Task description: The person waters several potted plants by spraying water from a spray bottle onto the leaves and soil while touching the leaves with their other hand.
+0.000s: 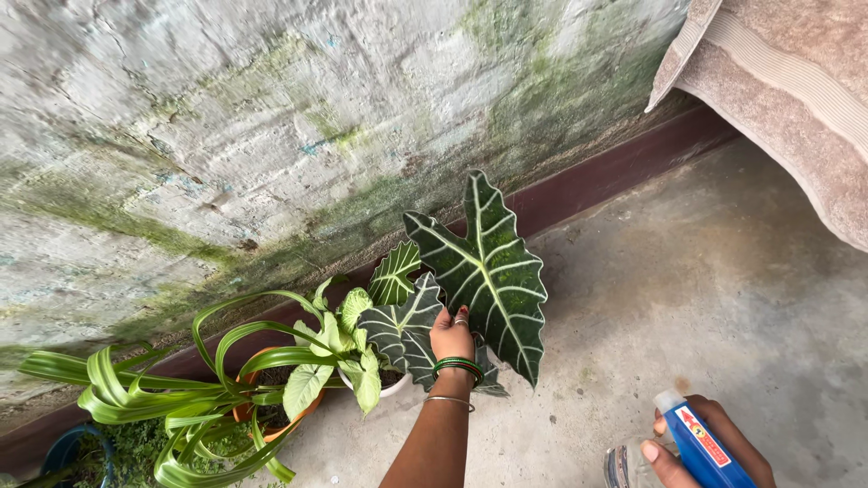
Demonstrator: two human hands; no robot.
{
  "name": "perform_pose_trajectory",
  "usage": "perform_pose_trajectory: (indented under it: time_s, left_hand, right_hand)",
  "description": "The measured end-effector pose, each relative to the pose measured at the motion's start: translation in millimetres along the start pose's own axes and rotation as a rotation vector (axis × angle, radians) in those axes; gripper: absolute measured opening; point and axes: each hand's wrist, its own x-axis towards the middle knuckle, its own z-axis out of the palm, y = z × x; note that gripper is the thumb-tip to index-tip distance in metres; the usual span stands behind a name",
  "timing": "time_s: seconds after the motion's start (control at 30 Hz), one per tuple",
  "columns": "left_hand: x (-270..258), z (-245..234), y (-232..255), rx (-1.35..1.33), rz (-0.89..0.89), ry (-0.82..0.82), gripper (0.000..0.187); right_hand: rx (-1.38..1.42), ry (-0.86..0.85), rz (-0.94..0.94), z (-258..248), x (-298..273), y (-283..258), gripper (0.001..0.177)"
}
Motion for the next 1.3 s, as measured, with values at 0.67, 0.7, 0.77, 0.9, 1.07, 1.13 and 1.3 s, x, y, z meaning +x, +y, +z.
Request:
perform_pose_trajectory:
  time_s: [0.67, 0.7, 0.77, 0.9, 1.07, 1.13, 1.3]
  left_hand:
    - [-4, -2, 3, 0.074, -0.058, -0.014, 0.019]
    - [-3, -2, 3, 0.092, -0.050, -0.010, 0.019]
    - [-3, -1, 2, 0.109, -0.041, -0.004, 0.019]
    - [-4, 1, 2, 0.090, -0.034, -0.002, 0.019]
    - [-9, 2, 8, 0.100, -0.021, -0.016, 0.018]
    - [-10, 4, 11, 0.100, -0.066, -0.011, 0.017]
    - [-11, 5, 11, 0.103, -0.058, -0.015, 0.017]
  right_hand:
    - [0.023, -0.026, -0.273, 17, 7, 56, 0.022]
    - [-0.002, -0.046, -0.320, 19, 13, 68, 0.027]
    - [-0.027, -0.069, -0.368, 19, 27, 94, 0.032]
    - [-0.019, -0.351, -0.578, 23, 60, 147, 0.042]
    - [-0.336, -0.544, -0.337, 27, 63, 159, 0.048]
    - [0.007, -0.205, -0.444, 26, 31, 132, 0.043]
    - [0.004, -0.179, -0.527, 22, 14, 81, 0.039]
